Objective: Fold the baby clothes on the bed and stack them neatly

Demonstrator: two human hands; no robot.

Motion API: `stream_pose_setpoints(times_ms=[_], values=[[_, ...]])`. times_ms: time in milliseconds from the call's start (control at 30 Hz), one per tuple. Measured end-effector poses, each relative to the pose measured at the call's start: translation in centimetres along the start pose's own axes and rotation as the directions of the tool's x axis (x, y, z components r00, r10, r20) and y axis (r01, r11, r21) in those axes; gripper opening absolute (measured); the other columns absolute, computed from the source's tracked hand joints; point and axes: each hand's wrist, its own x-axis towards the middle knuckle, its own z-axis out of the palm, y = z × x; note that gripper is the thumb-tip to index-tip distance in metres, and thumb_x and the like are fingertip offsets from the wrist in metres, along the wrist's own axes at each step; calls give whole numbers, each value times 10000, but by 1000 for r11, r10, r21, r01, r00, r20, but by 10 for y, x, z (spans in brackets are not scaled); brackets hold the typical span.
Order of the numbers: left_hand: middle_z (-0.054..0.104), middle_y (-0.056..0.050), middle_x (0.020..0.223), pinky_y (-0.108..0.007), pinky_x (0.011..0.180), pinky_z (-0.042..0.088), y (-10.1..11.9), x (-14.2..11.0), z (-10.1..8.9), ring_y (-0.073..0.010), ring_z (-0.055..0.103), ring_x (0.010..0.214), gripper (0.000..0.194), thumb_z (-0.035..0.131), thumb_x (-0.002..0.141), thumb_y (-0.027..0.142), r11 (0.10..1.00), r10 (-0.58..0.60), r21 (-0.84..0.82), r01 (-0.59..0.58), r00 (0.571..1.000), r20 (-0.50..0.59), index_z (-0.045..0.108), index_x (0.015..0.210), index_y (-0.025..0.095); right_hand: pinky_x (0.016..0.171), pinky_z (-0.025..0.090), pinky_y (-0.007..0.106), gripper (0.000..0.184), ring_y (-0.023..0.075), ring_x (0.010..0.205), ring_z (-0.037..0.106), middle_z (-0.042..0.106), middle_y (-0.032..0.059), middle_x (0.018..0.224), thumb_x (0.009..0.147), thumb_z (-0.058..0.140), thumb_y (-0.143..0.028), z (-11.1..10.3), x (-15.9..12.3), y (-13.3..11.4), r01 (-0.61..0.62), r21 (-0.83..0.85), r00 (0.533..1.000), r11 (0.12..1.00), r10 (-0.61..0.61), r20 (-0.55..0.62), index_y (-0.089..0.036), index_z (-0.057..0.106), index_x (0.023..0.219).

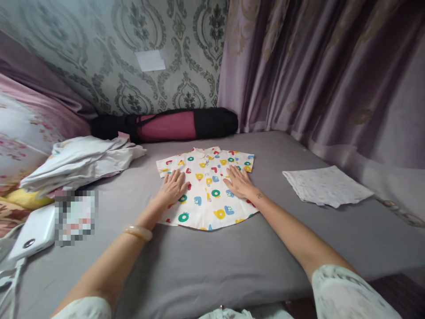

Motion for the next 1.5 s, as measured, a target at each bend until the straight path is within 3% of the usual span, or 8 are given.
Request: stream_pose_setpoints(times_ms=[133, 300, 567, 800, 933, 1067, 1333, 1500], values=[[302, -159, 1565, -555, 1150, 173, -8, 3, 4, -301, 230, 1462, 571, 265, 975, 517, 998, -35, -48, 39, 996, 81, 380, 1443, 210, 1194, 27, 481, 705, 242, 1494, 64, 120, 108, 1623, 982, 157, -534, 7, -1, 3, 6, 27, 1000, 1000, -6, 23, -118, 222, 1547], [587, -123, 1326, -550, 1151, 168, -2, 18, -16, -279, 528, 1241, 436, 281, 982, 460, 999, -4, -33, 3, 1000, -13, 596, 1186, 238, 1183, 40, 520, 639, 245, 1469, 196, 283, 91, 1584, 996, 106, -501, -12, 13, 5, -11, 69, 1000, 998, 10, 20, -195, 377, 1487], [351, -207, 1526, -491, 1148, 225, 9, 46, 1, -309, 256, 1449, 534, 326, 974, 445, 998, -2, -68, -1, 999, -41, 428, 1393, 131, 1193, 74, 406, 718, 245, 1491, 75, 134, 149, 1618, 992, 170, -517, -2, 60, 5, -102, -8, 995, 995, 102, 7, -49, 211, 1535], [350, -205, 1530, -487, 1160, 202, 7, 44, 9, -296, 279, 1444, 558, 276, 984, 473, 994, -40, -107, 33, 998, -55, 408, 1409, 136, 1146, 209, 448, 609, 283, 1385, 364, 447, 171, 1474, 998, 176, -472, -12, 87, 15, -92, -43, 995, 995, 90, -40, -126, 509, 1373], [342, -182, 1542, -471, 1171, 195, 10, 42, 7, -284, 268, 1452, 565, 277, 979, 490, 992, -58, -114, 51, 997, -55, 402, 1412, 148, 1182, 126, 428, 671, 275, 1473, 164, 237, 157, 1592, 993, 187, -490, -7, 116, 23, -148, -46, 988, 988, 145, -46, -75, 305, 1506], [321, -181, 1554, -465, 1179, 187, 10, 43, 6, -281, 247, 1462, 596, 267, 977, 514, 989, -73, -132, 67, 997, -41, 389, 1428, 145, 1185, 123, 432, 738, 290, 1471, 161, 218, 188, 1590, 982, 169, -510, 8, 133, 28, -177, -32, 983, 984, 175, -54, -6, 243, 1515], [285, -152, 1577, -437, 1194, 156, 10, 45, 5, -268, 218, 1472, 631, 246, 977, 508, 989, -100, -108, 99, 995, 2, 366, 1463, 123, 1196, 86, 407, 695, 244, 1484, 122, 180, 139, 1611, 985, 150, -492, 5, 128, 29, -176, 47, 983, 983, 178, -40, -75, 220, 1536], [270, -164, 1580, -454, 1189, 157, 9, 45, 6, -279, 216, 1471, 644, 239, 980, 501, 992, -87, -86, 87, 996, 12, 358, 1472, 103, 1197, 24, 463, 691, 239, 1495, 24, 83, 98, 1631, 981, 158, -527, 4, 76, 8, 4, 62, 1000, 998, -5, 11, -144, 192, 1555]])
